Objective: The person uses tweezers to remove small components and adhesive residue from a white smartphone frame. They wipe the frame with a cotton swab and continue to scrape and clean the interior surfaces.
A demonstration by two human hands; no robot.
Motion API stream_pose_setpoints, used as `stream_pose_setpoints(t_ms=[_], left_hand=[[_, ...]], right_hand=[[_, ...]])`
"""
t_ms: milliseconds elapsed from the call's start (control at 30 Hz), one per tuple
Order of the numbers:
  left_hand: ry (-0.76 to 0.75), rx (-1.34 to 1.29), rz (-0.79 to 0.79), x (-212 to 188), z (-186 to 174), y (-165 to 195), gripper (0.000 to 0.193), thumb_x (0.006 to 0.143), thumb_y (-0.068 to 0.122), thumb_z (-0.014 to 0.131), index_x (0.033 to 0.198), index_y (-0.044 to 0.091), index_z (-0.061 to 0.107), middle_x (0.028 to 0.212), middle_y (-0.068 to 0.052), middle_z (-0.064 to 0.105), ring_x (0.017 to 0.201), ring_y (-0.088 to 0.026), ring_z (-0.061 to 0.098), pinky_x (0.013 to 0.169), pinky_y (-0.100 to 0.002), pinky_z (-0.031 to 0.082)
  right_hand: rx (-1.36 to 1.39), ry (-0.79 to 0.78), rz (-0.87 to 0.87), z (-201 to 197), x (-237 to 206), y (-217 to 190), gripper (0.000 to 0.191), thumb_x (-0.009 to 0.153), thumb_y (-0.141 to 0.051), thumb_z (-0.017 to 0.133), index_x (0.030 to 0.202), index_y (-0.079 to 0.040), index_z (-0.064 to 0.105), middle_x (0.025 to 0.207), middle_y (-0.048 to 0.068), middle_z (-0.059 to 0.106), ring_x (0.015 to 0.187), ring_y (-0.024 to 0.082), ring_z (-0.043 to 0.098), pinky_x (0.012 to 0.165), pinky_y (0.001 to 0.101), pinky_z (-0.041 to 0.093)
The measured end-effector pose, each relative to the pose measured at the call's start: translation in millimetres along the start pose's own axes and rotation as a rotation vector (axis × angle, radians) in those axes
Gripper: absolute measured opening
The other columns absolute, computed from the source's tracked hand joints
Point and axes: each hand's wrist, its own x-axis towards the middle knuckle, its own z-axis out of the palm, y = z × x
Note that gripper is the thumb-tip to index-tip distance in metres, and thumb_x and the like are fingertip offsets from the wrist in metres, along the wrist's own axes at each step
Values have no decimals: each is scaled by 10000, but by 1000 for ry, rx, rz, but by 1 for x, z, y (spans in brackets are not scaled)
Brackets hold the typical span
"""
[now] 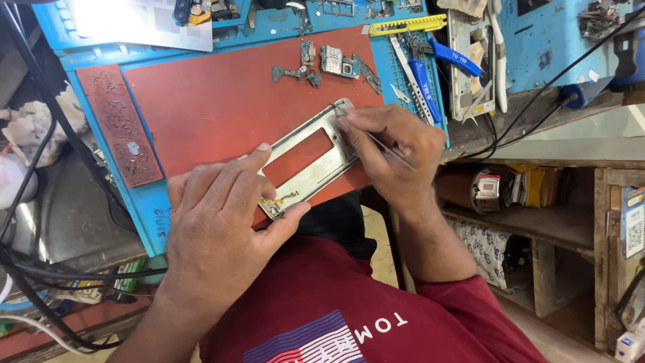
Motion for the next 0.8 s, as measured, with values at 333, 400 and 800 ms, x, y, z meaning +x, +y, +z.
stream_pose_setpoints(t_ms=[333, 400, 800], left_hand=[[72, -199, 81, -11, -8, -18, 1206, 673, 361, 992, 1525, 132, 170, 1578, -191, 312, 1431, -411, 421, 1153, -525, 399], [79, -232, 102, -13, -8, -22, 1246, 698, 314, 1003, 1562, 150, 121, 1609, -181, 282, 1478, -414, 394, 1213, -533, 397], [112, -310, 100, -16, -6, -27, 1259, 734, 222, 1003, 1593, 184, 83, 1640, -185, 214, 1416, -349, 482, 1175, -477, 484]], right_hand=[[462, -128, 282, -1, 0, -15, 167, 982, 72, 765, 1135, 42, 705, 1085, 108, 763, 965, 100, 718, 858, 228, 592], [465, -205, 313, 9, -1, -25, 152, 969, 78, 755, 1111, 42, 714, 1059, 105, 762, 923, 86, 702, 807, 215, 576], [554, -330, 226, 46, 1, -51, 129, 984, 33, 759, 1104, 21, 715, 1045, 76, 750, 918, 70, 701, 787, 220, 593]])
